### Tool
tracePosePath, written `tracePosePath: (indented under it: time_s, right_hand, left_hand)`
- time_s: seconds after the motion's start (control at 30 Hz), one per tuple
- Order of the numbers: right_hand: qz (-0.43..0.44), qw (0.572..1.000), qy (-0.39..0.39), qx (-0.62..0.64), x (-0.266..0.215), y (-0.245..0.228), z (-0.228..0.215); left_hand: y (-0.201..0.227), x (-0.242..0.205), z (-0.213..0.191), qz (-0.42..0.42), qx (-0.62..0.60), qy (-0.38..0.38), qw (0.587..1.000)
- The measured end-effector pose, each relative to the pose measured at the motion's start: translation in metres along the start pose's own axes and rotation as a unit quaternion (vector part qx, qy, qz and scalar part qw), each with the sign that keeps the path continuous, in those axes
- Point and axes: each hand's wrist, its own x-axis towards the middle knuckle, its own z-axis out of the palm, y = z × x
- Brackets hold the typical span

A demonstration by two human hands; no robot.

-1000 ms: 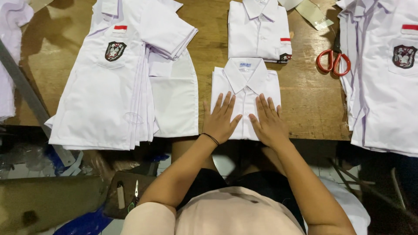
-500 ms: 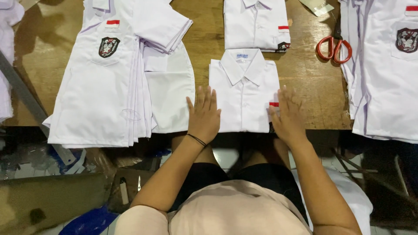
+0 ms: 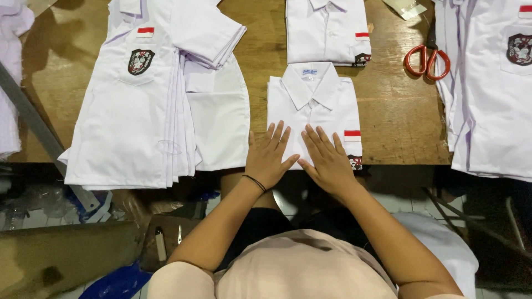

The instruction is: The person folds a white short-sleeved shirt on a wooden table. They smooth the fabric, fold the sleeves inward, fold the body in half, and then fold it again to create a compact rectangle. The folded shirt is placed on a stack of similar shirts.

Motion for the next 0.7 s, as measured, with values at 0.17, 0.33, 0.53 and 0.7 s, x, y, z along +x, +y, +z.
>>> tracePosePath:
  time_s: [0.17, 0.33, 0.53, 0.7]
  right_hand:
    - [-0.004, 1.000, 0.027, 0.014, -0.001, 0.001, 0.005]
    - [-0.022, 0.998, 0.065, -0.012, -0.001, 0.003, 0.012]
    - [-0.006, 0.999, 0.042, 0.006, 0.001, 0.001, 0.007]
    - [0.003, 1.000, 0.025, 0.018, 0.001, 0.002, 0.009]
  left_hand:
    - [0.004, -0.003, -0.010, -0.034, -0.019, -0.034, 0.999]
    - [0.012, 0.021, -0.027, 0.018, -0.047, 0.022, 0.999]
    - [-0.016, 0.100, -0.010, -0.059, -0.009, 0.055, 0.997]
    - [-0.035, 0.136, -0.005, -0.076, 0.056, 0.049, 0.994]
